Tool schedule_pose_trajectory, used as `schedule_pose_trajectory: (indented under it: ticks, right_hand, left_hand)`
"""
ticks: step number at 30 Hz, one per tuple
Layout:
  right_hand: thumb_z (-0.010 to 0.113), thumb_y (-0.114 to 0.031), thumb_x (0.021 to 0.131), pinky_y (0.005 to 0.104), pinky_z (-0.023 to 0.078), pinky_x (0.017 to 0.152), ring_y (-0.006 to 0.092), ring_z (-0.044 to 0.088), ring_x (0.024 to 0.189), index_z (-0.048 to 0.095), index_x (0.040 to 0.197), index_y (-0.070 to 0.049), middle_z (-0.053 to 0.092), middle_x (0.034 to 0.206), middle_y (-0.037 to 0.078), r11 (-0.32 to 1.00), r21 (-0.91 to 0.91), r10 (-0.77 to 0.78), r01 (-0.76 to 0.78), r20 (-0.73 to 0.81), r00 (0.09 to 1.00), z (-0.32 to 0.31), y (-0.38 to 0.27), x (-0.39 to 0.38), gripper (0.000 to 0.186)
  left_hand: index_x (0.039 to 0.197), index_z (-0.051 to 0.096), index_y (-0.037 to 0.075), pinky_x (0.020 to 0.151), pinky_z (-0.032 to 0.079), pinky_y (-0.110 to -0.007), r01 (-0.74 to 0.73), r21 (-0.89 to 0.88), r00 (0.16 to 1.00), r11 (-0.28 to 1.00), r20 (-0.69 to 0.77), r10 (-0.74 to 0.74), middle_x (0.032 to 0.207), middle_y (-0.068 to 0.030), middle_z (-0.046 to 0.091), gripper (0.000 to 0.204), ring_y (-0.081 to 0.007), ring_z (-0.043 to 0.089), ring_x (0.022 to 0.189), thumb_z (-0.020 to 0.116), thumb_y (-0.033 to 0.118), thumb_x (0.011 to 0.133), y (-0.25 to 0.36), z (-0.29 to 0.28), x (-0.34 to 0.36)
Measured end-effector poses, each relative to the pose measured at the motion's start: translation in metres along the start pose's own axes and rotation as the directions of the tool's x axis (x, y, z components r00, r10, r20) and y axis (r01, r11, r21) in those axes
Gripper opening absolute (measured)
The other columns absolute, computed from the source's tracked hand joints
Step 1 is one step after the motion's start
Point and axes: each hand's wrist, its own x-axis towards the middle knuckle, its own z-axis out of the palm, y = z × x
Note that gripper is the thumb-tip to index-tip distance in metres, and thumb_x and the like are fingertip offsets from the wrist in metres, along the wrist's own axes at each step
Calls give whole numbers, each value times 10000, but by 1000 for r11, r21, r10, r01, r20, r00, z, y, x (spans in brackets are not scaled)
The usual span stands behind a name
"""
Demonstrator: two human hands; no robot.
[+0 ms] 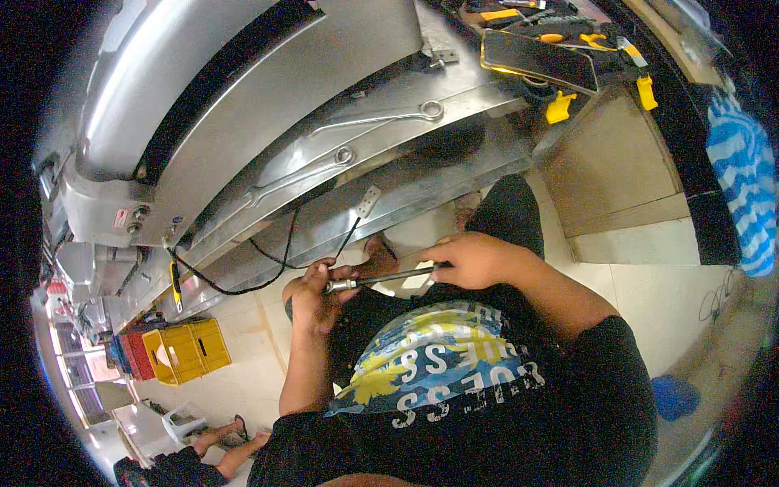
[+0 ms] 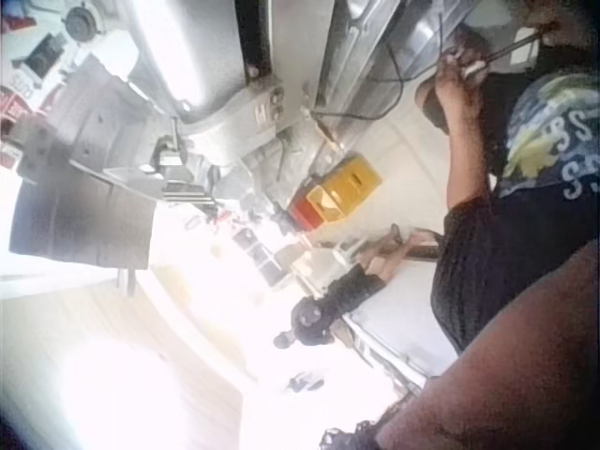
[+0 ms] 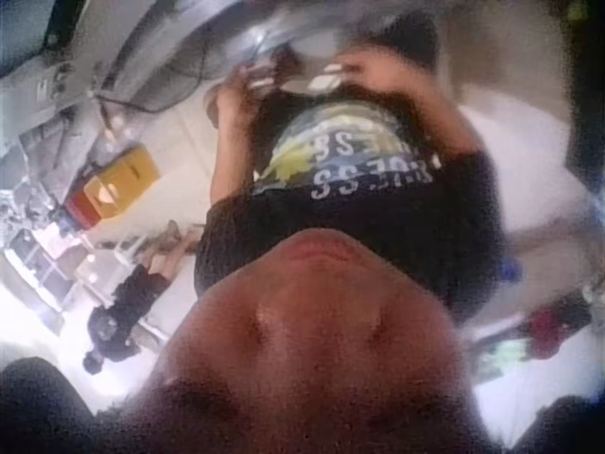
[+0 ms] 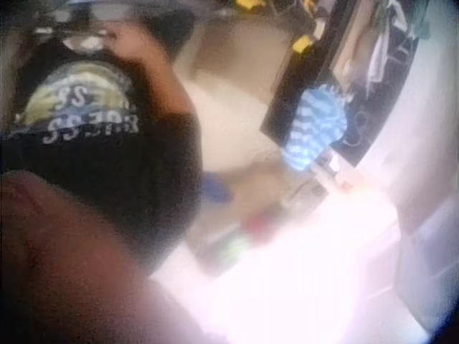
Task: The person is sitting on the floor under a stainless steel counter, using a socket wrench and a regular wrench to tighten bolts on the underside of the appliance. They adjust the tools and their position to access different bolts.
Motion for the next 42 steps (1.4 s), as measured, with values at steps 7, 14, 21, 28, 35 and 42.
schedule_pose_trajectory:
  ticks: [7, 14, 21, 28, 35, 42]
  right_hand:
    - [643, -271, 976, 349, 550, 757, 238, 689, 831, 656, 1220, -31, 710, 937, 120, 807, 546, 244, -225, 38, 969, 1, 39, -11, 343]
    - [651, -147, 970, 296, 556, 692, 133, 635, 745, 661, 1143, 4, 675, 876, 67, 627, 779, 305, -18, -225, 925, 8, 31, -1, 230]
    - [669, -86, 939, 268, 527, 702, 104, 628, 734, 641, 1176, -1, 669, 819, 31, 659, 752, 383, 5, -342, 858, 0, 2, 15, 253]
    - [675, -111, 939, 299, 535, 768, 145, 653, 813, 649, 1196, -22, 706, 941, 79, 731, 649, 433, -208, -207, 877, 7, 13, 14, 274]
    - [683, -202, 948, 361, 518, 903, 247, 682, 1044, 637, 1241, -25, 716, 1124, 168, 954, -7, 291, -301, -240, 926, -32, -8, 17, 345]
    - [683, -217, 969, 283, 495, 804, 111, 592, 892, 626, 1253, 10, 678, 990, 32, 953, 13, 294, -302, -275, 915, -63, -32, 26, 369]
  left_hand:
    - [1245, 480, 5, 794, 636, -505, -82, -14, 996, 997, 33, 83, 1079, -255, 666, 271, -403, 695, 994, 504, 192, 1050, 13, 5, -2]
    - [1300, 467, -32, 871, 625, -448, -240, -176, 962, 955, 86, 257, 1211, -282, 613, 421, -423, 635, 1150, 630, 189, 980, 34, 7, -16]
    - [1307, 416, -77, 935, 612, -458, -293, -339, 947, 894, 24, 319, 1318, -317, 525, 451, -448, 580, 1214, 642, 83, 951, 17, -20, 4]
    - [1300, 429, -76, 889, 630, -436, -220, -431, 968, 875, 13, 250, 1258, -280, 569, 368, -384, 631, 1151, 554, 116, 1012, -14, -30, 16]
    - [1195, 546, -59, 847, 641, -446, -94, -485, 993, 870, 12, 114, 1137, -224, 654, 267, -363, 677, 1062, 516, 149, 1030, -42, -54, 30]
    - [1156, 578, -7, 899, 608, -501, -42, -619, 990, 785, 82, 118, 1191, -219, 633, 217, -408, 630, 1149, 579, 142, 997, -56, -73, 35]
